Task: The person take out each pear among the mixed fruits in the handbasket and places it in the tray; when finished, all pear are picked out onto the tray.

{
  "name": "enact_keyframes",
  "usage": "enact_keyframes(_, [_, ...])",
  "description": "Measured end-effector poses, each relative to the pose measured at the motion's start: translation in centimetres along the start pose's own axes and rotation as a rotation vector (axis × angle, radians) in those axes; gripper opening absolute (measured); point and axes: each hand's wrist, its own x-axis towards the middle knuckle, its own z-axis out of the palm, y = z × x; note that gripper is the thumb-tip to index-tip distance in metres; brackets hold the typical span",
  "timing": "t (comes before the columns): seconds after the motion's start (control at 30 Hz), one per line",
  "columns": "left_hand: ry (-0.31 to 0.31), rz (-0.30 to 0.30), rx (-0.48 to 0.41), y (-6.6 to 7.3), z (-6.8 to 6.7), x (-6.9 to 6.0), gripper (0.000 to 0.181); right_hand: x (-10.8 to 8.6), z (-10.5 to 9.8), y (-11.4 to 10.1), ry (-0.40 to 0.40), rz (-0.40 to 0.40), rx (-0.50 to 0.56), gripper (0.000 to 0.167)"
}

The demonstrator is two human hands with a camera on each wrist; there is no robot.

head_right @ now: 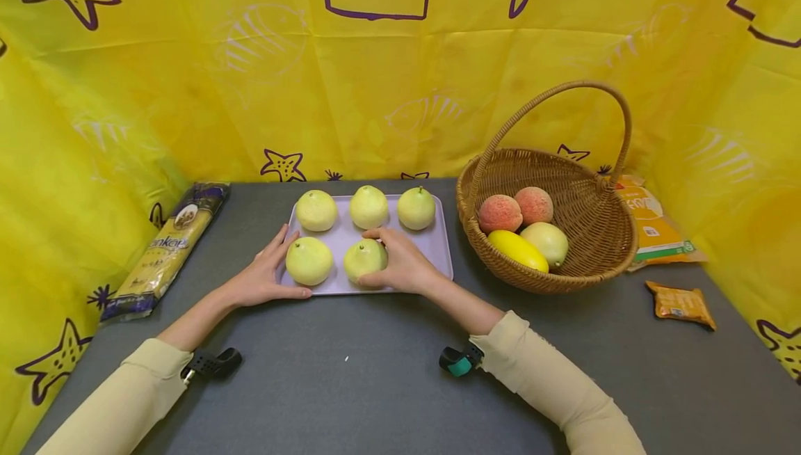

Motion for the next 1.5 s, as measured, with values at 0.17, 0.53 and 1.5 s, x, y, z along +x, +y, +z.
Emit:
enact_keyframes(0.17, [0.0,0.004,-0.001,0.0,0.1,0.0,0.124,-0.4,-0.5,-0.1,0.002,0.029,0.062,0.074])
enact_keyframes(0.53, [0.004,0.011,0.008,-0.1,0.0,0.1,0.123,-2.2,-3.8,-1.3,-0.005,0.017,0.095,0.069])
enact_keyframes(1.5, [-0.003,0.003,0.001,-0.2,0.0,0.2,0.123,-8.1,-13.7,-1.7,0.026,0.049,0.084,0.052])
